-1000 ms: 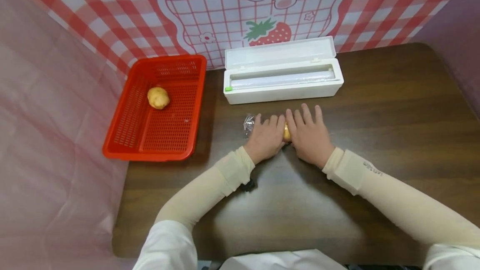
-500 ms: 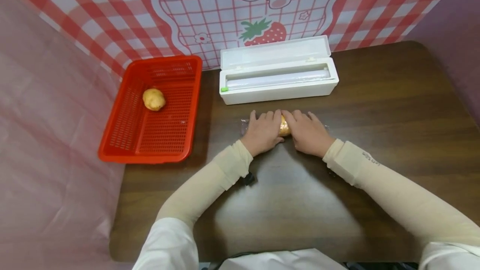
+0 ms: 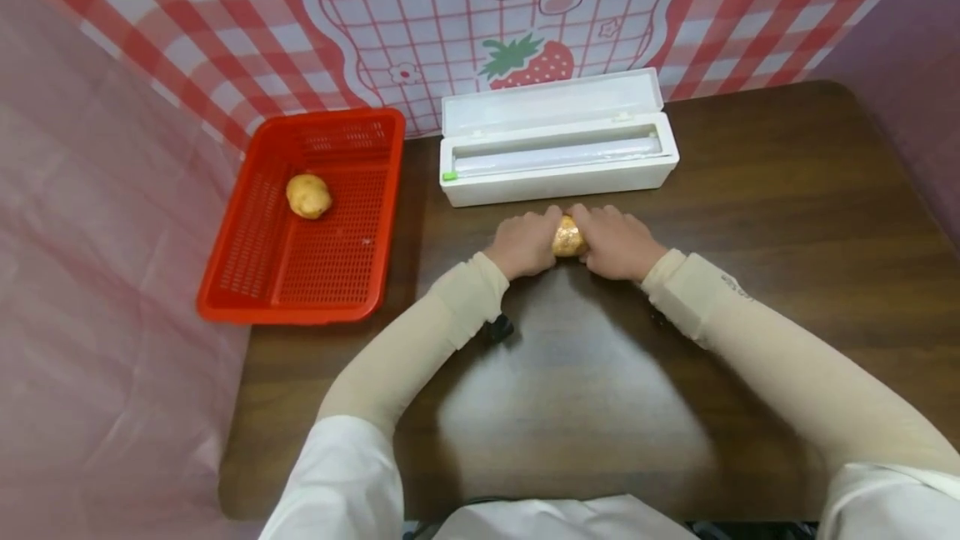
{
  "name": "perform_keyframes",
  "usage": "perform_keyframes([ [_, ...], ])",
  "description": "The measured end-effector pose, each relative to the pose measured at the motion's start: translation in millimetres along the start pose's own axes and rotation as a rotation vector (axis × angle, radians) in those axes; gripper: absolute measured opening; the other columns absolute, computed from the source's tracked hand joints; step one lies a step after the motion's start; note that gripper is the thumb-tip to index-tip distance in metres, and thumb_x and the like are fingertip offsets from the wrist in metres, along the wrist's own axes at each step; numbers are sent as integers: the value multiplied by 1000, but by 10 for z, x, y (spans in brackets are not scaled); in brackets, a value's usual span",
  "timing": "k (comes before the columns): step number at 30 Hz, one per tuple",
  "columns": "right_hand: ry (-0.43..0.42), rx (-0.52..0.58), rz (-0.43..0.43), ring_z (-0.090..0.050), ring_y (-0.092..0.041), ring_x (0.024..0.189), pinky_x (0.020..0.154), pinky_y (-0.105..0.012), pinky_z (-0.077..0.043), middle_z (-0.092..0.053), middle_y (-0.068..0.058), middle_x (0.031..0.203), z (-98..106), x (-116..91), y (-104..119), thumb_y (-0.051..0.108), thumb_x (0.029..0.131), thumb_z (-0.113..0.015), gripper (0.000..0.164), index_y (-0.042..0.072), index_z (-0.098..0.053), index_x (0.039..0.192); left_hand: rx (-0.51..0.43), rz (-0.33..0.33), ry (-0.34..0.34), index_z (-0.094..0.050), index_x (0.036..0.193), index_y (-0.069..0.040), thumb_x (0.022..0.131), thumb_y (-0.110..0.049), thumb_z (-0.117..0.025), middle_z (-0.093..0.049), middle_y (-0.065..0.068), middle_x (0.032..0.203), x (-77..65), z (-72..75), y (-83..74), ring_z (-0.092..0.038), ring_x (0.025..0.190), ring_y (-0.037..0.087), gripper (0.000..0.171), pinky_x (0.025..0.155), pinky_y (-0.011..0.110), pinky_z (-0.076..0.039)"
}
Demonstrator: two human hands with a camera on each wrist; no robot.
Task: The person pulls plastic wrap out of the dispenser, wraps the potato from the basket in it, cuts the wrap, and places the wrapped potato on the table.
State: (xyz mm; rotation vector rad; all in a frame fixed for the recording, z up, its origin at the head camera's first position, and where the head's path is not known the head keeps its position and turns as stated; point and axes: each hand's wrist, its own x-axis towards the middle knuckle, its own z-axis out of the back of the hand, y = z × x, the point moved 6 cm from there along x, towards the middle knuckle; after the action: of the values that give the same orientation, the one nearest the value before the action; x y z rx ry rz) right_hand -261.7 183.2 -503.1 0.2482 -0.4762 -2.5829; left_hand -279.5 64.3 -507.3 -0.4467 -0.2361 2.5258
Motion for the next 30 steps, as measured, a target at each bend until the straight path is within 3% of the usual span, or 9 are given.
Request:
perform_keyframes([
  [6,135,106,-25,-64,-35,88,72,-53,-51,-66,-18,105,62,90,-124,10,80,-80,59,7,-50,131,-211,9,170,-52,118,-11,84,-18,-79,-62,4,98,170,-8,91,-60,79,18,45,64,30,-50],
  [12,86,-85,24,-54,-43,116,88,-63,-43,-55,-25,129,50,108,89,24,80,-82,85,2,-39,149,-532,-16,385,-56,116,-7,79,-5,-76,-62,9,100,205,-27,184,-63,67,19,43,57,30,-53],
  [15,62,-131,52,-53,-45,118,98,-70,-34,-55,-25,130,41,123,205,29,79,-85,93,-1,-35,151,-628,-46,458,-58,116,-3,77,-1,-76,-64,13,100,184,5,196,-63,67,21,43,59,32,-55],
  [18,72,-109,33,-56,-41,109,101,-74,-28,-58,-19,118,60,146,221,27,76,-89,79,1,-45,137,-517,-47,432,-58,117,-5,78,-9,-80,-66,10,101,159,53,186,-63,75,19,45,66,32,-55],
  [22,165,-29,-4,-56,-36,99,92,-66,-37,-58,-12,105,80,209,159,27,73,-90,63,6,-50,117,-131,27,295,-55,129,-14,80,-32,-84,-64,0,108,120,115,138,-61,91,17,60,83,38,-49],
  [26,295,54,-41,-48,-33,99,80,-52,-43,-53,-12,106,69,231,82,30,69,-88,64,5,-55,119,206,55,182,-50,142,-15,85,-44,-78,-61,4,123,17,114,-59,-58,111,26,70,100,59,-38],
  [30,378,89,-23,-43,-36,107,85,-56,-44,-49,-19,122,66,213,100,31,65,-86,72,5,-59,126,385,40,113,-52,139,-11,83,-53,-78,-60,10,130,-99,78,-231,-53,122,34,74,105,76,-22],
])
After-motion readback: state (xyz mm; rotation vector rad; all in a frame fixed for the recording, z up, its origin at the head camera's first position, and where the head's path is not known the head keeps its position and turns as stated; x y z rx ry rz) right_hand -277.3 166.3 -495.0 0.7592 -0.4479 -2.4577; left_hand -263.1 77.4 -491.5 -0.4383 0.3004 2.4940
